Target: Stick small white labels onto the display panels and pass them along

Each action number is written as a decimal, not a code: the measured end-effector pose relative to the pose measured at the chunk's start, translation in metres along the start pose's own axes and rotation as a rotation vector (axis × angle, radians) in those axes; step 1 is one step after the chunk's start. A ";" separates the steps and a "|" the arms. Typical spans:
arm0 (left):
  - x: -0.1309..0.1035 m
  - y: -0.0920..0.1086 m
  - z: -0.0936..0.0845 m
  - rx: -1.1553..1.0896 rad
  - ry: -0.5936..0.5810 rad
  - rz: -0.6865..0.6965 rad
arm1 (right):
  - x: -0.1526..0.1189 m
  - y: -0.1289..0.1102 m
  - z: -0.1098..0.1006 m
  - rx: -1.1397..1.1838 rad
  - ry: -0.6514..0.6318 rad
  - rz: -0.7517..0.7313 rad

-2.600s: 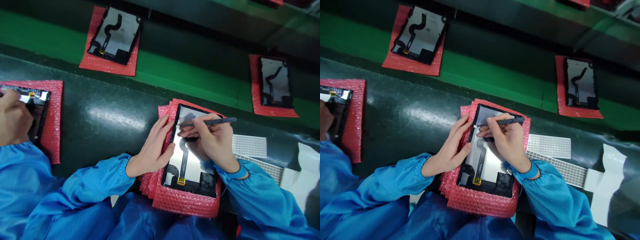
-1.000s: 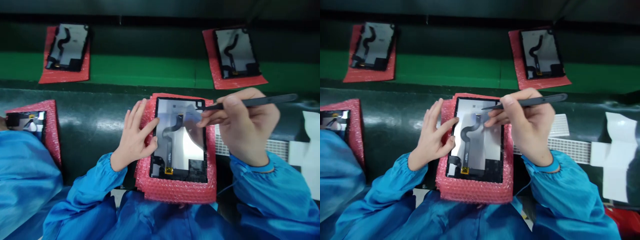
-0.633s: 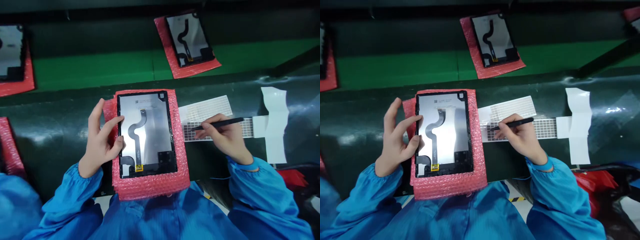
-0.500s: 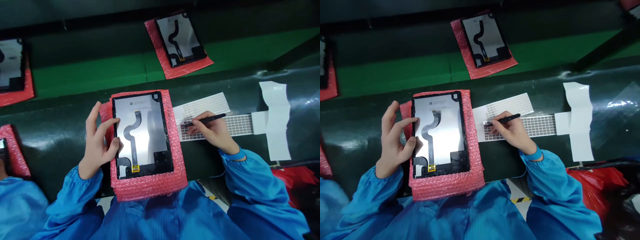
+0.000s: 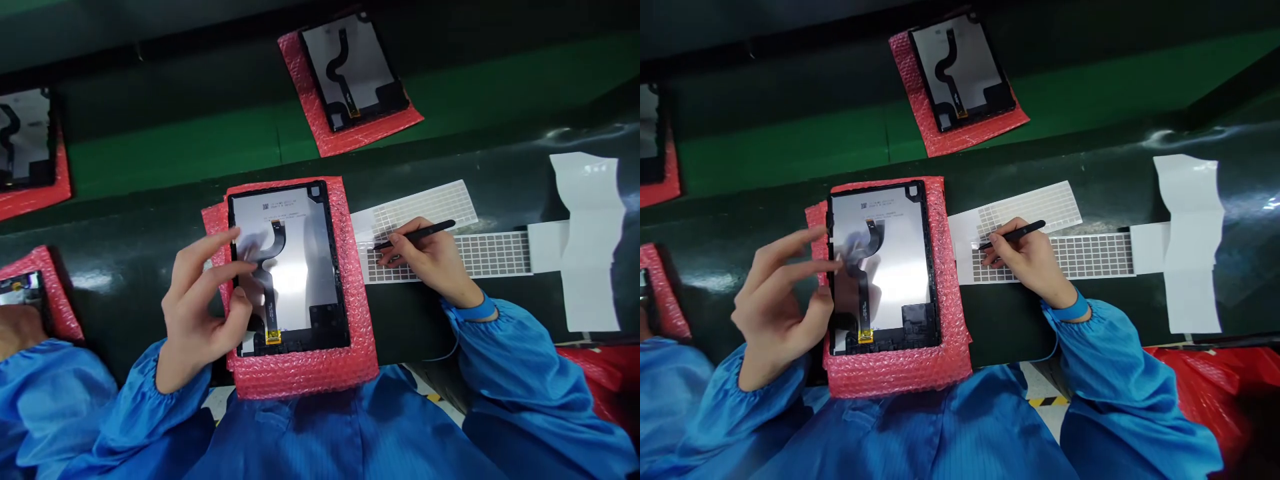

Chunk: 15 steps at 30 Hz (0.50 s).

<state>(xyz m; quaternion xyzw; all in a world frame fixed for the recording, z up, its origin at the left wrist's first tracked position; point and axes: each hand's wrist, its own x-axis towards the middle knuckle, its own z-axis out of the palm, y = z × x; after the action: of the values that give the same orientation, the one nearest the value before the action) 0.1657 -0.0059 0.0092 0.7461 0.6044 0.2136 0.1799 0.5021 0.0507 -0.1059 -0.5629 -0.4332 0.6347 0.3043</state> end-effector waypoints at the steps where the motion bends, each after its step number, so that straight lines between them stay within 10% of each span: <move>1: 0.002 0.008 0.000 -0.023 -0.018 0.028 | 0.000 0.000 0.000 -0.002 0.001 0.003; 8: 0.015 0.042 0.018 -0.060 -0.315 0.272 | 0.001 0.001 -0.001 0.000 -0.007 0.027; 15: 0.021 0.045 0.041 0.189 -0.360 0.281 | 0.002 -0.004 -0.004 0.066 -0.003 0.082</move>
<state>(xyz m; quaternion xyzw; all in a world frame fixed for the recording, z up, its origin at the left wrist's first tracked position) 0.2284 0.0053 0.0006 0.8624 0.4702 0.0423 0.1826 0.5055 0.0548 -0.1032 -0.5688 -0.3890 0.6617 0.2955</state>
